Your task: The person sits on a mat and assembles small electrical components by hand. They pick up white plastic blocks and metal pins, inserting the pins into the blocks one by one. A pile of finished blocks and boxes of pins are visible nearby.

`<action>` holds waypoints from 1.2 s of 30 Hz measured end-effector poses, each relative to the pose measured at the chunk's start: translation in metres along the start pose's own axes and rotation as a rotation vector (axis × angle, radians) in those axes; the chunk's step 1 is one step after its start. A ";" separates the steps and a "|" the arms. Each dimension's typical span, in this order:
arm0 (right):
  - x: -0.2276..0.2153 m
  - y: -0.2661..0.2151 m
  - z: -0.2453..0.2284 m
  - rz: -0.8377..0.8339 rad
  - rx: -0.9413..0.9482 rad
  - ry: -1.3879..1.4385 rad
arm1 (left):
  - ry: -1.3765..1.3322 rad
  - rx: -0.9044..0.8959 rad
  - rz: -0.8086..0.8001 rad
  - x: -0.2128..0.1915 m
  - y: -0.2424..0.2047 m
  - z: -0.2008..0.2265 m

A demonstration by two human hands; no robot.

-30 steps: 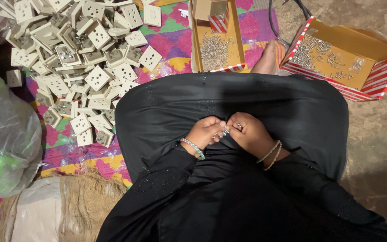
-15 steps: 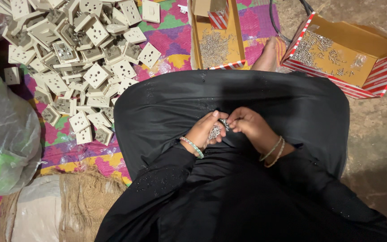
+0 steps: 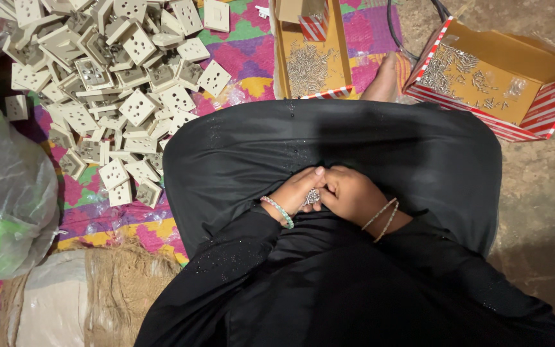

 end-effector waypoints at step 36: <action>0.037 -0.023 0.084 0.106 0.266 0.676 | -0.287 0.038 0.040 -0.015 -0.004 0.005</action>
Point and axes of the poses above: each hand's wrist, its own y-axis towards the middle knuckle, its own x-axis out of the palm, z = x × y, the point moved 10 cm from there along y, towards the middle knuckle, and after that the axes turned 11 degrees about -x, right-handed, at the moved point
